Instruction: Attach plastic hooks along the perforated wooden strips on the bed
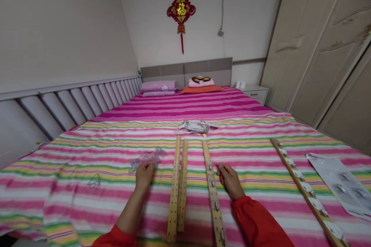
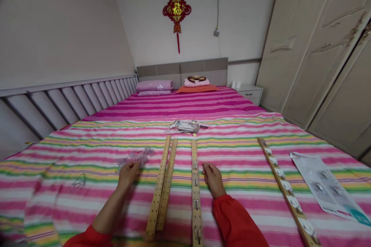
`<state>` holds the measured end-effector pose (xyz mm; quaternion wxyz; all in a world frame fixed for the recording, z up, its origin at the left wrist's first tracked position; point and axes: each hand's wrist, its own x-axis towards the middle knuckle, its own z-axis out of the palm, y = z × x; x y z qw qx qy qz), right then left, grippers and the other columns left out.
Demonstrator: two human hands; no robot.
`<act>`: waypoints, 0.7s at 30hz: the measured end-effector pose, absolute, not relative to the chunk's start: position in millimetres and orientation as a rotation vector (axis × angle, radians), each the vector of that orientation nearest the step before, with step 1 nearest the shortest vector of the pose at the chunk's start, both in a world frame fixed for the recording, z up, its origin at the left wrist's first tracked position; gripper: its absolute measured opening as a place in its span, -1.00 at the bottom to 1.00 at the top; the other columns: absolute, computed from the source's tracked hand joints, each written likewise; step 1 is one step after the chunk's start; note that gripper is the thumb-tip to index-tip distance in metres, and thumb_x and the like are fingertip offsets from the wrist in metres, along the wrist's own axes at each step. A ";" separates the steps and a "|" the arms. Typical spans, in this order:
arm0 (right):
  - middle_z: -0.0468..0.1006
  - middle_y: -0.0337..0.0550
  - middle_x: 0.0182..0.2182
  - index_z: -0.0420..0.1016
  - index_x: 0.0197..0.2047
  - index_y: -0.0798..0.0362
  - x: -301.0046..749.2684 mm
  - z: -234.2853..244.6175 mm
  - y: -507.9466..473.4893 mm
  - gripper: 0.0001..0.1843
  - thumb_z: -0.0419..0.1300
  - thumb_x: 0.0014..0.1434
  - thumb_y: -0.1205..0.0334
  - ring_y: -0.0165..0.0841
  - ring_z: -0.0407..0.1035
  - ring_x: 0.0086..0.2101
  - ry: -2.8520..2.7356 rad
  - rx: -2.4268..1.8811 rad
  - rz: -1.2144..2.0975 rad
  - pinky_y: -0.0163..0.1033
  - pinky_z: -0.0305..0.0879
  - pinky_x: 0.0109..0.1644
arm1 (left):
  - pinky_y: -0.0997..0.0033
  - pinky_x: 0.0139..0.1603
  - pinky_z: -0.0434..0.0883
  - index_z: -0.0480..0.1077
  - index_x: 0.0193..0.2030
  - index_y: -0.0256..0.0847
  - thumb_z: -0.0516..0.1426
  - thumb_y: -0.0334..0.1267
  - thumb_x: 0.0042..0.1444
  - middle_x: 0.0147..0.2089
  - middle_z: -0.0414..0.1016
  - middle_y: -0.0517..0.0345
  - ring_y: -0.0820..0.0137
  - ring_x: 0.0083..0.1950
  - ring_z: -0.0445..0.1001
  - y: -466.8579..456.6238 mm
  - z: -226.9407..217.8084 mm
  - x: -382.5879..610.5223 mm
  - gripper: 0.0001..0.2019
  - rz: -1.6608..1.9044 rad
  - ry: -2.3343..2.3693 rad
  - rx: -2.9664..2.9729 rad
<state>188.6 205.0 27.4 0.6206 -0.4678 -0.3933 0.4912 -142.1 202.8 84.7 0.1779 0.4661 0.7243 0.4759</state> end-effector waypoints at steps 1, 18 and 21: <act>0.34 -0.38 -0.67 0.47 -0.39 0.09 188.6 27.3 205.1 -0.48 0.28 -0.16 -0.24 -0.57 0.01 -0.76 -0.904 -1.076 1.130 -0.38 -0.14 -0.72 | 0.46 -0.48 0.08 0.19 -0.73 -0.17 0.11 -0.04 -0.12 -0.72 0.12 0.33 0.45 -0.56 0.19 201.8 86.4 -143.3 -0.67 1.367 2.016 1.289; 0.35 -0.31 -0.69 0.35 -0.61 0.02 167.6 74.2 205.7 -0.73 0.16 -0.06 0.01 -0.42 0.22 -0.64 -1.234 -1.178 0.944 -0.32 0.13 -0.55 | 0.63 -0.52 0.34 0.42 -0.47 -0.28 0.14 -0.46 0.01 -0.50 0.52 0.15 0.56 -0.53 0.44 163.9 75.0 -138.3 -0.91 1.591 1.379 0.470; 0.45 -0.27 -0.60 0.45 -0.53 0.04 127.4 91.1 196.5 -0.86 0.17 -0.06 0.16 -0.38 0.32 -0.51 -1.490 -1.113 0.949 -0.31 0.23 -0.41 | 0.60 -0.45 0.44 0.41 -0.43 -0.28 0.08 -0.50 0.10 -0.48 0.55 0.10 0.52 -0.49 0.50 159.3 73.0 -136.0 -0.85 1.589 1.278 0.348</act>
